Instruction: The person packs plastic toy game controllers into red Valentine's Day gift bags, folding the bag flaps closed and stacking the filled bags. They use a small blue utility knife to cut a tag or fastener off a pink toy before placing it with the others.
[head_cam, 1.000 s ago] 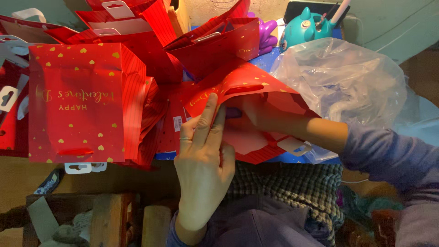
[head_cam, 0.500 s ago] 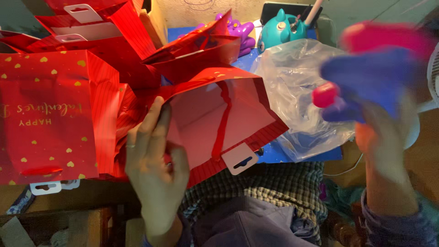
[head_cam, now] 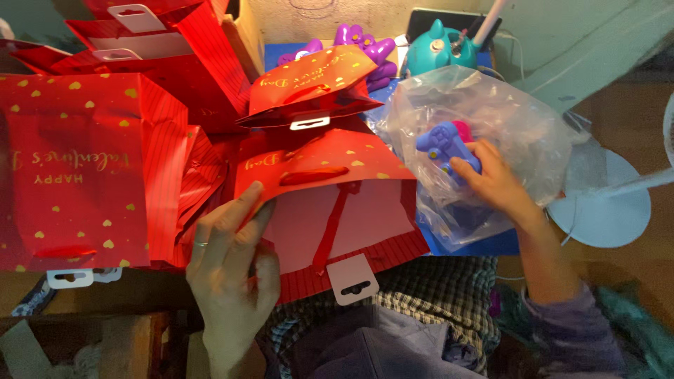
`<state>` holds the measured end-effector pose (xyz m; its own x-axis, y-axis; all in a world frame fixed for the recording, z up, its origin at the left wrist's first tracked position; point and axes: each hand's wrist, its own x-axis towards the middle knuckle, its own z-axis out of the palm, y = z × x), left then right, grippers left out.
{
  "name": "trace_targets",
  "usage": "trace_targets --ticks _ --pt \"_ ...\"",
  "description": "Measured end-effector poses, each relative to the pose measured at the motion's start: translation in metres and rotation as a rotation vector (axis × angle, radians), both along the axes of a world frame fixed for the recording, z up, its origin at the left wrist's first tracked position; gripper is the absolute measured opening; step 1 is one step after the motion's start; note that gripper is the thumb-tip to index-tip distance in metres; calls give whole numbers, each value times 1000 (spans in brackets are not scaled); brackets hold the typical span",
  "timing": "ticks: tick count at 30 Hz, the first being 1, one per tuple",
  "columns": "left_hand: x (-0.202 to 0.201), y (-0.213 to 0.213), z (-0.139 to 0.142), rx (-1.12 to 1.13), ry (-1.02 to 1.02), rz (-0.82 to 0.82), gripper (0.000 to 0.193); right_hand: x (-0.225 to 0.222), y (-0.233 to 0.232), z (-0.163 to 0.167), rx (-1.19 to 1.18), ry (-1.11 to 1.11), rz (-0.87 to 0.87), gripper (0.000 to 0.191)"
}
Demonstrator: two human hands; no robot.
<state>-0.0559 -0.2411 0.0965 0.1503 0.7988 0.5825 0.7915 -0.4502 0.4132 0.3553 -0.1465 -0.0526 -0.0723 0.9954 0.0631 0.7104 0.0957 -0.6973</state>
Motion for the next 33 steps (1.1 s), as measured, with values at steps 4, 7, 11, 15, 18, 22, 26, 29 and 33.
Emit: trace_targets --ticks 4,7,11,15,18,22,26,29,33 --pt "-1 1 -4 3 -68 -13 41 -24 -27 54 277 -272 -17 49" --pt "-3 6 -8 36 -138 16 34 -54 -39 82 190 90 142 52" --pt "-13 11 -14 25 -263 -217 15 -91 -43 88 146 520 367 67" --pt "-25 0 -28 -103 -620 -461 26 -105 -36 70 113 738 338 72" --pt "-30 6 -54 -169 -913 -411 33 -106 -36 44 15 686 261 62" --pt "-44 27 -94 -212 -1316 -672 32 -108 -35 10 42 685 367 46" --pt "-49 20 -123 -322 -1300 -683 26 -108 -28 -2 -13 960 182 56" --pt "-49 18 -129 -295 -1097 -404 9 -116 -4 2 13 1057 134 73" --pt "-37 27 -129 -366 -1079 -269 40 -131 32 13 97 1023 246 82"
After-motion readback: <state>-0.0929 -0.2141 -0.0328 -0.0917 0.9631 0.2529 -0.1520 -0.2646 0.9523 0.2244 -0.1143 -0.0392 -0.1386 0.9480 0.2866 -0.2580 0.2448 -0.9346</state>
